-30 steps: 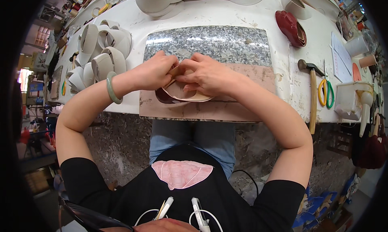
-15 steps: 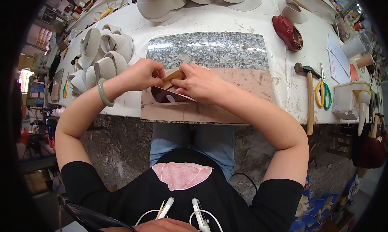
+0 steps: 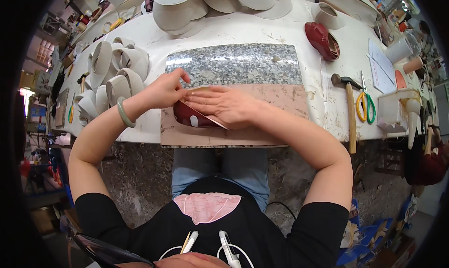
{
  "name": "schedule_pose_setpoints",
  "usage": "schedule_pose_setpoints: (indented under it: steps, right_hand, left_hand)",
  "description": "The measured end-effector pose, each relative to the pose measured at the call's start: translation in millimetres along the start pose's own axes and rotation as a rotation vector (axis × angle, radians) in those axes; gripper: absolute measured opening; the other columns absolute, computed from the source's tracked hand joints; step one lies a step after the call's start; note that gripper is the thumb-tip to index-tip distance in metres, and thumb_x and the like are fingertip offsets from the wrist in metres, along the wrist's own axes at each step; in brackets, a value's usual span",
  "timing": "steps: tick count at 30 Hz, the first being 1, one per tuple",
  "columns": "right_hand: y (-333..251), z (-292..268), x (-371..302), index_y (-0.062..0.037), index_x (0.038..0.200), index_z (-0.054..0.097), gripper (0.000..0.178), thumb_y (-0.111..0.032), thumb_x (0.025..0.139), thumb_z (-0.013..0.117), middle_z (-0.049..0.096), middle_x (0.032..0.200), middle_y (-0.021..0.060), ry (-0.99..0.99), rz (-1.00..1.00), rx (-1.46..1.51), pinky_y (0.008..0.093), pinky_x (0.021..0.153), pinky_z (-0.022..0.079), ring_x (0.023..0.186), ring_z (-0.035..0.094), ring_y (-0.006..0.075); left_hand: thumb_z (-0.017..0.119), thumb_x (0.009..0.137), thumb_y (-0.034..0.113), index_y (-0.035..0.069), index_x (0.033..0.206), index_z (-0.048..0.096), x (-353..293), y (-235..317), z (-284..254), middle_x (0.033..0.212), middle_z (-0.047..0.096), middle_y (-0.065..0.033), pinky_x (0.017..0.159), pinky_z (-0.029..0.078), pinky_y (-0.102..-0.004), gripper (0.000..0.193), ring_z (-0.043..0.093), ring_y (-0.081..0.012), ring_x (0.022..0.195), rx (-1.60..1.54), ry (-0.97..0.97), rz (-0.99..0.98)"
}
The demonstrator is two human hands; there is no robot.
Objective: Apply adhesive to shoe uppers and components while mounted on lasts.
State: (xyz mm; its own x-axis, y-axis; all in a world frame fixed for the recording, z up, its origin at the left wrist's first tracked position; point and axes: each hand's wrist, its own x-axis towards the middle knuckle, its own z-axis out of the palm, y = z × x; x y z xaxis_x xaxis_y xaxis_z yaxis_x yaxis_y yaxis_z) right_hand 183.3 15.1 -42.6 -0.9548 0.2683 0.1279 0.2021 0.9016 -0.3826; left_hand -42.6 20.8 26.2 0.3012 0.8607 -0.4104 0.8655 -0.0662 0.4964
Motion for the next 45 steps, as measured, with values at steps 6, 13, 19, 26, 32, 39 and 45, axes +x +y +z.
schedule_pose_setpoints:
  steps: [6, 13, 19, 26, 32, 39, 45]
  right_hand:
    - [-9, -20, -68, -0.0132, 0.146, 0.035, 0.066, -0.052, 0.094, 0.040, 0.026, 0.156, 0.0054, -0.013, 0.579, -0.304, 0.0503, 0.118, 0.007, 0.146, 0.018, 0.0194]
    - [27, -34, -292, 0.0023, 0.117, 0.058, 0.047, -0.027, 0.082, 0.071, 0.059, 0.111, 0.0186, 0.485, 1.483, -0.939, 0.0455, 0.090, 0.044, 0.104, 0.056, 0.0340]
    - [33, -45, -283, -0.0017, 0.109, 0.057, 0.032, -0.022, 0.086, 0.066, 0.063, 0.100, 0.0204, 0.773, 1.319, -0.180, 0.0416, 0.073, 0.050, 0.087, 0.062, 0.0366]
    - [-54, -56, -108, -0.0196, 0.134, 0.055, 0.055, -0.001, 0.083, 0.063, 0.065, 0.083, 0.0066, 0.717, 0.499, -0.200, 0.0341, 0.058, 0.053, 0.068, 0.065, 0.0209]
    - [-63, -55, -98, -0.0189, 0.137, 0.051, 0.057, -0.005, 0.084, 0.064, 0.060, 0.083, 0.0099, 0.585, 0.623, -0.225, 0.0376, 0.059, 0.050, 0.068, 0.061, 0.0286]
    - [-79, -39, -118, -0.0201, 0.136, 0.052, 0.053, -0.006, 0.086, 0.060, 0.057, 0.077, 0.0055, 0.681, 0.574, -0.174, 0.0364, 0.053, 0.049, 0.059, 0.059, 0.0249]
    - [-90, -37, -116, -0.0228, 0.136, 0.053, 0.057, -0.004, 0.082, 0.061, 0.056, 0.077, 0.0041, 0.485, 0.577, -0.237, 0.0352, 0.051, 0.047, 0.057, 0.058, 0.0227]
  left_hand:
    - [0.063, 0.086, 0.027, 0.003, 0.112, 0.054, 4, 2, -8, 0.089, 0.068, -0.0143, 0.079, 0.050, -0.0409, 0.037, 0.065, -0.0316, 0.090, 0.276, -0.079, 0.067]
    - [0.070, 0.080, 0.028, 0.001, 0.097, 0.066, 29, 13, 15, 0.086, 0.069, -0.0137, 0.073, 0.051, -0.0341, 0.033, 0.066, -0.0243, 0.079, 0.092, -0.043, 0.248]
    - [0.066, 0.083, 0.021, 0.003, 0.101, 0.069, 54, 43, 38, 0.085, 0.070, -0.0136, 0.075, 0.052, -0.0335, 0.026, 0.067, -0.0243, 0.078, -0.047, 0.169, 0.323]
    - [0.064, 0.083, 0.022, 0.008, 0.099, 0.073, 58, 55, 38, 0.089, 0.070, -0.0157, 0.076, 0.052, -0.0365, 0.023, 0.067, -0.0298, 0.081, -0.023, 0.183, 0.254]
    - [0.062, 0.083, 0.022, 0.011, 0.096, 0.074, 59, 57, 38, 0.090, 0.069, -0.0142, 0.078, 0.052, -0.0397, 0.021, 0.065, -0.0321, 0.085, 0.029, 0.220, 0.262]
    - [0.062, 0.083, 0.016, 0.006, 0.094, 0.070, 46, 58, 51, 0.086, 0.066, -0.0096, 0.073, 0.050, -0.0396, 0.017, 0.060, -0.0282, 0.089, 0.201, 0.491, 0.579]
    - [0.066, 0.079, 0.004, 0.003, 0.093, 0.066, 18, 62, 65, 0.078, 0.059, -0.0064, 0.065, 0.049, -0.0354, 0.014, 0.055, -0.0252, 0.074, 0.221, 0.773, 0.801]
